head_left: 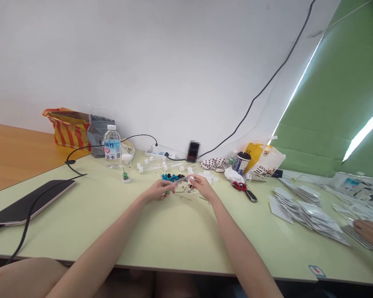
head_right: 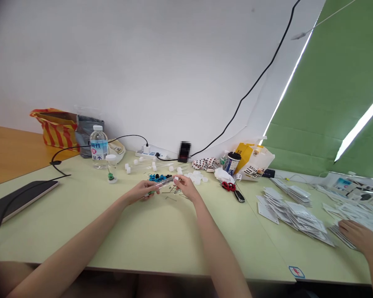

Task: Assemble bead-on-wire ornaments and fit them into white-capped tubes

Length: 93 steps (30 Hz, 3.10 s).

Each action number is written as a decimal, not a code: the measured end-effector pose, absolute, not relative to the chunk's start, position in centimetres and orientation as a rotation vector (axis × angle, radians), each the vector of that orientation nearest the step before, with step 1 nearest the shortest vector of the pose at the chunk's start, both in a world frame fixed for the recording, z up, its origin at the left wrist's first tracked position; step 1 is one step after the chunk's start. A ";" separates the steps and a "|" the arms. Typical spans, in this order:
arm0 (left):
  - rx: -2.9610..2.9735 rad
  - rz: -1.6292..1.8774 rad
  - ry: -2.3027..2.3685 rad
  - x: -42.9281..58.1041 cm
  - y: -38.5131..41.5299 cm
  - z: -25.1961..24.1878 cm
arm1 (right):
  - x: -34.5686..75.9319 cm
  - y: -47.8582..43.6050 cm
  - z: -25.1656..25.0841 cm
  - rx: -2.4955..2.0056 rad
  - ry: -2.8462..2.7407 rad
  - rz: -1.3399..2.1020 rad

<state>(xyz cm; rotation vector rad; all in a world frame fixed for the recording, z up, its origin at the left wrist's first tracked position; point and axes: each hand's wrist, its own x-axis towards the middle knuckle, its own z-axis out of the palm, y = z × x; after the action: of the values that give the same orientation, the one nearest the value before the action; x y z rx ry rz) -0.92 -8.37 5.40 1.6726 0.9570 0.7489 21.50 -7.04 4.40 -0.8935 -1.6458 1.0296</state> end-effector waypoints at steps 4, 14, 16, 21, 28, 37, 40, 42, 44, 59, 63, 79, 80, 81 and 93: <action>1.694 0.720 0.956 -0.6 -8.5 5.5 | 20.9 -7.0 4.2 -0.933 -1.643 0.996; 1.819 0.706 0.897 0.6 -8.6 5.1 | 20.1 -8.3 4.6 -1.106 -1.761 0.399; 1.856 0.698 0.902 0.9 -8.6 4.9 | 20.1 -8.3 4.4 -1.143 -1.732 0.351; 1.936 0.681 0.913 1.3 -8.6 4.7 | 20.2 -8.2 4.3 -1.133 -1.705 0.440; 1.936 0.678 0.886 1.3 -9.3 5.3 | 18.9 -8.8 4.3 -1.079 -1.576 0.379; 2.024 0.678 0.902 2.0 -9.9 4.7 | 18.3 -8.9 4.2 -1.039 -1.670 0.458; 2.006 0.857 0.933 2.3 -9.3 4.6 | 18.0 -9.0 4.7 -0.949 -1.567 0.668; 1.947 1.118 0.997 1.9 -8.3 4.5 | 18.0 -8.7 4.7 -0.909 -1.448 0.765; 1.864 1.402 1.107 0.8 -7.0 4.3 | 18.3 -8.3 4.3 -0.971 -1.394 0.716; 1.814 2.056 1.593 -6.1 -3.5 2.6 | 23.6 -4.9 0.2 -2.029 -1.632 0.038; 1.995 2.026 1.733 -5.6 -4.6 3.3 | 24.1 -4.7 -0.1 -2.077 -1.625 0.052; 2.022 1.866 2.174 -5.4 -4.7 3.3 | 17.6 -4.6 0.9 -1.711 -1.993 -0.041; 2.027 1.866 2.180 -5.2 -4.8 3.2 | 17.0 -4.5 0.9 -1.693 -2.026 -0.033; 2.044 1.864 2.178 -5.0 -4.9 3.2 | 16.4 -4.5 1.0 -1.677 -2.061 -0.027; 2.623 1.191 1.703 -2.3 -4.3 0.0 | 12.0 -3.7 0.1 -1.590 -2.128 -0.161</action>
<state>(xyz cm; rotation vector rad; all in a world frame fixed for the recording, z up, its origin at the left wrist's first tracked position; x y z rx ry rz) -2.32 -4.29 0.03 2.6230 1.7029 1.1913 11.98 -3.67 0.11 -1.5902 -2.1282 -0.1608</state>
